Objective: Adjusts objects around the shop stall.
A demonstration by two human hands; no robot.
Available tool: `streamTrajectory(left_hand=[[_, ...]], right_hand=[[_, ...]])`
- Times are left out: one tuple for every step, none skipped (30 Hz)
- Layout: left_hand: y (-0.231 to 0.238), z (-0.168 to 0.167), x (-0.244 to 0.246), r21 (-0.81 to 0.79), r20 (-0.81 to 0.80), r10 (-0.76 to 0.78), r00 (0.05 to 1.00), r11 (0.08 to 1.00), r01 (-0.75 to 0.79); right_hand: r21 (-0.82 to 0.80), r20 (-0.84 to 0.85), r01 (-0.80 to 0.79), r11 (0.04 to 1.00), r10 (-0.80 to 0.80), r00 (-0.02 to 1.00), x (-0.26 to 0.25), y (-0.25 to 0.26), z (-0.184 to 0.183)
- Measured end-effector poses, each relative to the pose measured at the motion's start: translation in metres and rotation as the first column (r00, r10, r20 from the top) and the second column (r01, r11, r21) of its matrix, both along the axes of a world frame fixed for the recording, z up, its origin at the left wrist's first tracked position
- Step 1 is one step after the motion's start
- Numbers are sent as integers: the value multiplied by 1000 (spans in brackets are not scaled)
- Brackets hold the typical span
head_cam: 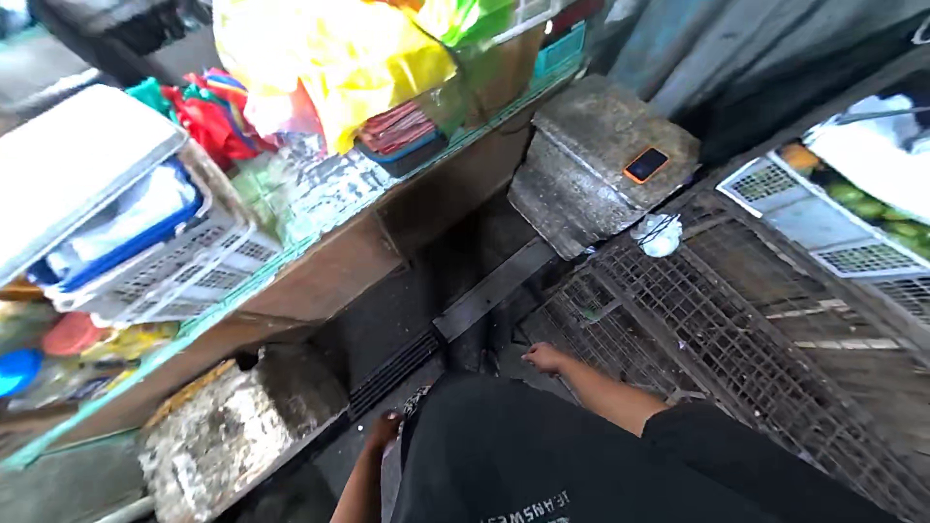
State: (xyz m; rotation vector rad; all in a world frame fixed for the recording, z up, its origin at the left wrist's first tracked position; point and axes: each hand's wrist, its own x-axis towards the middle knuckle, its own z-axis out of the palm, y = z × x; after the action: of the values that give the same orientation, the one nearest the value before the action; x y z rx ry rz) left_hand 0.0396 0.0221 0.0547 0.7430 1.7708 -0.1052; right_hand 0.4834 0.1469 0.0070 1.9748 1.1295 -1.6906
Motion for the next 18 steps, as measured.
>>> streamTrajectory(left_hand=[[12, 1, 0, 10, -3, 2, 1000, 1000, -2], [23, 0, -3, 11, -3, 9, 1000, 1000, -9], [34, -3, -9, 13, -2, 13, 1000, 1000, -13], [43, -9, -16, 13, 1, 18, 1000, 1000, -18], [51, -14, -25, 3, -5, 18, 1000, 1000, -18], [59, -19, -33, -7, -11, 20, 1000, 1000, -20], [67, -23, -43, -13, -11, 28, 1000, 1000, -28], [75, -26, -52, -16, -12, 32, 999, 999, -32], [82, -28, -62, -21, -8, 38, 999, 999, -38], [92, -28, -71, -24, -7, 30, 1000, 999, -30], [104, -27, -81, -17, -5, 17, 1000, 1000, -17], [119, -28, -90, -2, -2, -2, 1000, 1000, 2], [135, -29, -99, 21, -1, -25, 1000, 999, 25], [153, -28, -108, 43, 0, -52, 999, 998, 52], [171, -25, -118, 73, -6, -79, 997, 994, 79], [191, -20, -126, 116, -16, -108, 994, 987, 109], [214, -13, -131, 161, -32, -147, 989, 975, 150], [240, -5, -134, 207, -61, -195, 979, 957, 203]], right_hand=[[-14, 6, -24, 1000, 24, 1000, 3, 3, -3], [-23, 15, -40, 999, 40, 999, 5, 7, -4], [-33, 26, -40, 999, 41, 999, 8, 12, -2], [-39, 40, -29, 999, 31, 999, 9, 17, 3], [-45, 62, -18, 999, 21, 998, 12, 21, 6], [-47, 86, -11, 999, 15, 996, 14, 24, 7], [-53, 109, 1, 999, 5, 994, 15, 29, 9], [-62, 133, 16, 998, -8, 991, 15, 34, 10], [-68, 151, 48, 997, -38, 988, 15, 37, 10], [-66, 163, 98, 993, -86, 983, 13, 40, 12], [-66, 166, 156, 986, -143, 976, 8, 43, 16], [-54, 169, 214, 975, -202, 965, 2, 46, 20], [-46, 166, 269, 962, -258, 952, -6, 49, 24], [-50, 152, 307, 950, -296, 943, -18, 51, 27], [-50, 135, 321, 946, -312, 940, -31, 53, 29], [-41, 119, 305, 951, -299, 947, -45, 56, 31], [-24, 103, 279, 960, -276, 956, -59, 57, 36], [1, 93, 251, 968, -250, 964, -72, 58, 39]])
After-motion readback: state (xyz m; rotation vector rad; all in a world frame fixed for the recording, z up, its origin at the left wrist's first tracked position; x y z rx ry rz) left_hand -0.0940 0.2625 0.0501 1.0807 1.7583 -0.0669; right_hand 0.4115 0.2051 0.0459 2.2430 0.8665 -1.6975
